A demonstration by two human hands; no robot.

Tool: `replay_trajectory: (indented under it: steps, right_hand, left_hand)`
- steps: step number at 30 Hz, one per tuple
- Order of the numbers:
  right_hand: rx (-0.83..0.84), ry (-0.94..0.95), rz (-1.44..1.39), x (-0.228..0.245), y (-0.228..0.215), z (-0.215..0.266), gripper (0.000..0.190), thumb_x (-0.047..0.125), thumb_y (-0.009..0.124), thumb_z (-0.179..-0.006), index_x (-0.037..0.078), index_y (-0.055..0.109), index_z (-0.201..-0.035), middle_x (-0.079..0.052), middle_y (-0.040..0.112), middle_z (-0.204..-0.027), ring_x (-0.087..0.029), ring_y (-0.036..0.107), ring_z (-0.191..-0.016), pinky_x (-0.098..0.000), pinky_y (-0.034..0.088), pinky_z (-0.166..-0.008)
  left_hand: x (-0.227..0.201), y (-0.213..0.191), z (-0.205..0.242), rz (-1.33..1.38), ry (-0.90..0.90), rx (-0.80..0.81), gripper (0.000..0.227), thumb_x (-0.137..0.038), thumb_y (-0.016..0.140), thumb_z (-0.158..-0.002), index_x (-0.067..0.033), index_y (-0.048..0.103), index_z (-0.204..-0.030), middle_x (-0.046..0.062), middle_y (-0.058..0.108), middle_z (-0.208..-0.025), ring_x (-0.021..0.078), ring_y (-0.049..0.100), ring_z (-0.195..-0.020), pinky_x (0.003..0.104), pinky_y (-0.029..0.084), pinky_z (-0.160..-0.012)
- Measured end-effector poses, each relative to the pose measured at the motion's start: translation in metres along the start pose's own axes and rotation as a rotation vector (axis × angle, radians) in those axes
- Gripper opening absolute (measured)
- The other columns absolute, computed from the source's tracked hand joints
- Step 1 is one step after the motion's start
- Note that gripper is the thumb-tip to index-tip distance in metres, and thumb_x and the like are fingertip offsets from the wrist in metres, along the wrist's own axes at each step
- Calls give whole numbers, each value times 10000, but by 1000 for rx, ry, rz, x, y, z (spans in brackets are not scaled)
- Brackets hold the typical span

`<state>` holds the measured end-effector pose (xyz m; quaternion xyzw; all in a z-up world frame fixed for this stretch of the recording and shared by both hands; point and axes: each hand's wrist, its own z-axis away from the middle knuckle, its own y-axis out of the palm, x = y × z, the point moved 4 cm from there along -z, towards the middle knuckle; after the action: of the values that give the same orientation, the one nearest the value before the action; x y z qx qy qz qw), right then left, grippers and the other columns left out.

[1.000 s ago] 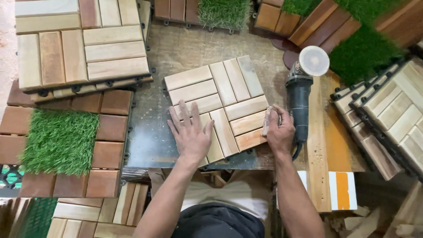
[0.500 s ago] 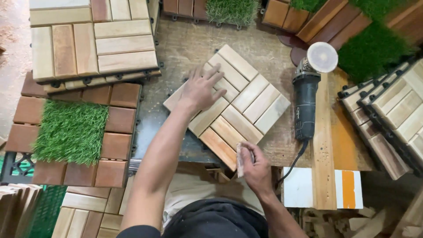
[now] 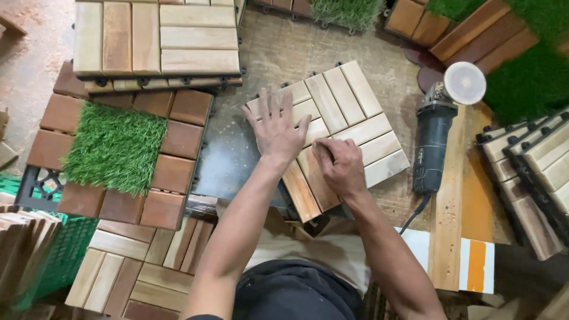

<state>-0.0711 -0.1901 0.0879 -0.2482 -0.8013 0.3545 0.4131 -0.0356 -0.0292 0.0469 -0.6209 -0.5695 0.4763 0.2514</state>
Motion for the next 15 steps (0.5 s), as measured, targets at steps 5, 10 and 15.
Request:
replay_trajectory:
  steps: [5, 10, 15]
  right_hand:
    - [-45, -56, 138, -10, 13, 7, 90, 228, 701, -979, 233, 743, -1058, 34, 707, -848, -220, 671, -847, -355, 463, -820]
    - [-55, -124, 265, -3, -9, 52, 95, 221, 694, -988, 259, 728, -1069, 58, 632, -768, -176, 640, -821, -336, 370, -904]
    - [-57, -92, 254, 8, -38, 104, 97, 136, 709, -954, 187, 741, -1031, 29, 571, -714, -185, 625, -739, -326, 353, -864]
  left_hand:
    - [6, 6, 5, 4, -62, -49, 690, -663, 622, -885, -200, 629, -1397, 136, 465, -1574, 347, 316, -1512, 823, 208, -1081]
    - [6, 10, 3, 24, -40, -41, 723, -678, 652, -862, -189, 635, -1394, 142, 456, -1573, 359, 307, -1511, 815, 257, -1076]
    - [7, 20, 3, 30, -27, -40, 757, -695, 669, -861, -184, 615, -1416, 155, 423, -1584, 386, 300, -1511, 771, 303, -1107]
